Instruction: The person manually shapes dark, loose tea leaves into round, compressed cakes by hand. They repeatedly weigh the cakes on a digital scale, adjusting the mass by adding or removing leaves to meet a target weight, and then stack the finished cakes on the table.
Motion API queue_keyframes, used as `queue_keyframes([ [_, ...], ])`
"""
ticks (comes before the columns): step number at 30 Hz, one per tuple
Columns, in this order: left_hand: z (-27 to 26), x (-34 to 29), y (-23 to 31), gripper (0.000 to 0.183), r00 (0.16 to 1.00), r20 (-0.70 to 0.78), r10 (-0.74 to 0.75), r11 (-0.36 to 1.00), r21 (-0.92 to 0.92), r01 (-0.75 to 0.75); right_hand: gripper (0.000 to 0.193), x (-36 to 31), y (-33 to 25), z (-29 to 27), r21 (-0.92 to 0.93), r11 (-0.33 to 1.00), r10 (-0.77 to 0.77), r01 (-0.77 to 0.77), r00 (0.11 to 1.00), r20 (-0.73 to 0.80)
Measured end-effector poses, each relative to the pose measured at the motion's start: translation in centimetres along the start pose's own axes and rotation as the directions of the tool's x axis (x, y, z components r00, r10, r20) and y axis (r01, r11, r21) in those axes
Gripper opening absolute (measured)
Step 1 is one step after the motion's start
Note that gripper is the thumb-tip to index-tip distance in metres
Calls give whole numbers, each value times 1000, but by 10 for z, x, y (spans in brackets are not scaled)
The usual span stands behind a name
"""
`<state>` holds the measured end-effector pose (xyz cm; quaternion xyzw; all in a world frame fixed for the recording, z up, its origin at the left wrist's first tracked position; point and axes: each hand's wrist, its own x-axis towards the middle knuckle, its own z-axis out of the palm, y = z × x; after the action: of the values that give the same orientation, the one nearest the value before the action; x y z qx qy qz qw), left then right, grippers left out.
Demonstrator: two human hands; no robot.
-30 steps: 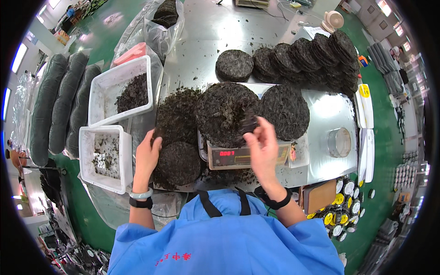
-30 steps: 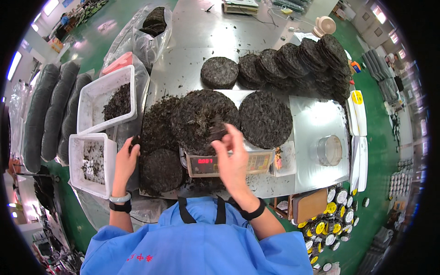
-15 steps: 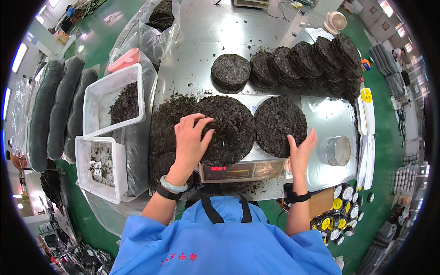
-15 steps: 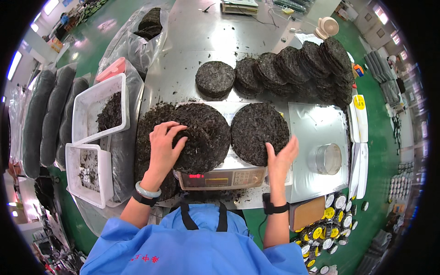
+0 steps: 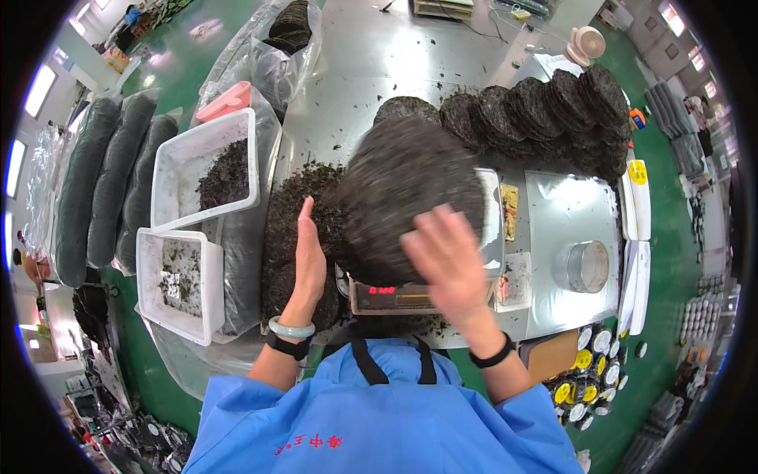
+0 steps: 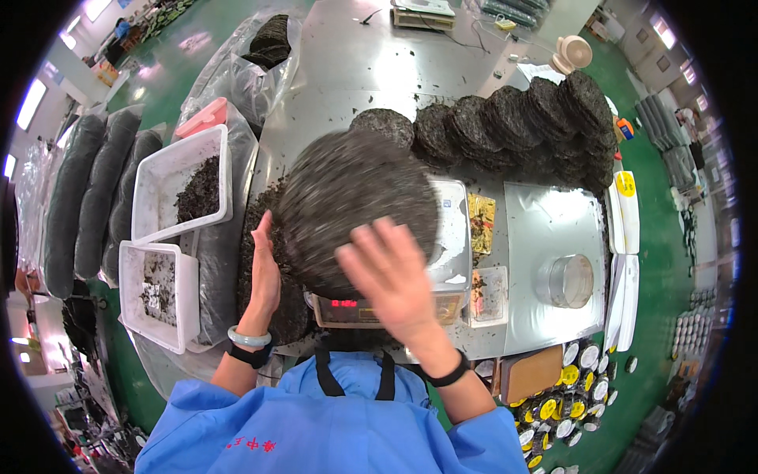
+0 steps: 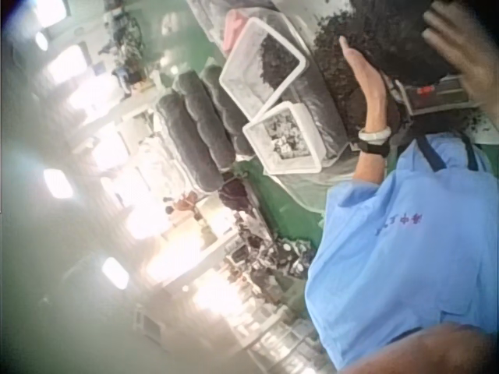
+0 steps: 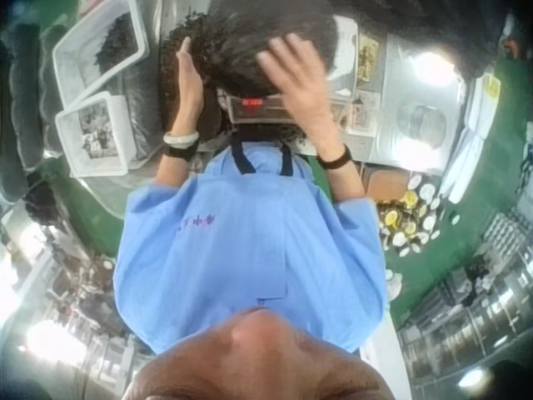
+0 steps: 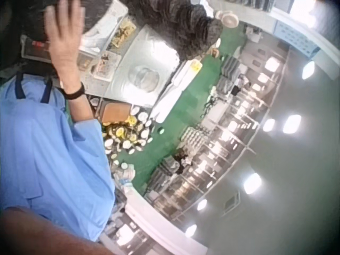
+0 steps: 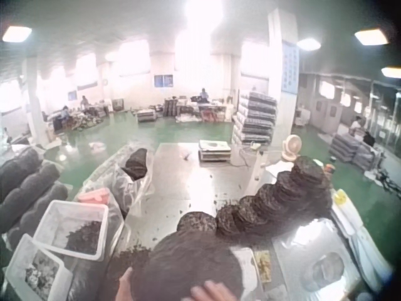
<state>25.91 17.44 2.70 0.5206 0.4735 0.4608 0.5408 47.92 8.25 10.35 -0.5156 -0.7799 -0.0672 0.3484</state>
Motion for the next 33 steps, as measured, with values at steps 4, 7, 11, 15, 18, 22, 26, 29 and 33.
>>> queue_keyframes([
  [4,7,-23,-6,70,954,156,-255,856,-422,298,52,-16,-29,43,-16,1000,-5,12,925,380],
  [7,17,-40,1,65,946,53,-320,916,-240,323,62,-10,-17,32,207,967,60,-150,920,387],
  [11,30,-37,-8,78,974,11,-224,953,-207,222,60,14,54,31,344,750,540,-565,823,173],
  [15,37,-20,-22,84,962,-1,-274,922,-286,262,61,-13,87,57,591,224,615,-775,583,530],
  [18,56,-11,-8,79,967,-34,-254,948,-204,242,66,-39,91,50,603,162,686,-781,528,500],
  [22,97,-1,-28,71,990,17,-138,981,137,135,71,-54,120,0,381,387,686,-840,539,490],
  [26,146,-1,-39,77,968,245,-55,928,371,-41,65,-81,161,-45,485,-246,641,-839,235,731],
  [29,167,20,-50,80,917,389,-87,973,231,-6,59,-72,200,-63,489,-230,656,-841,237,717],
  [33,143,63,-2,76,917,400,-13,978,198,-73,55,-18,268,-47,630,-236,654,-740,359,666],
])
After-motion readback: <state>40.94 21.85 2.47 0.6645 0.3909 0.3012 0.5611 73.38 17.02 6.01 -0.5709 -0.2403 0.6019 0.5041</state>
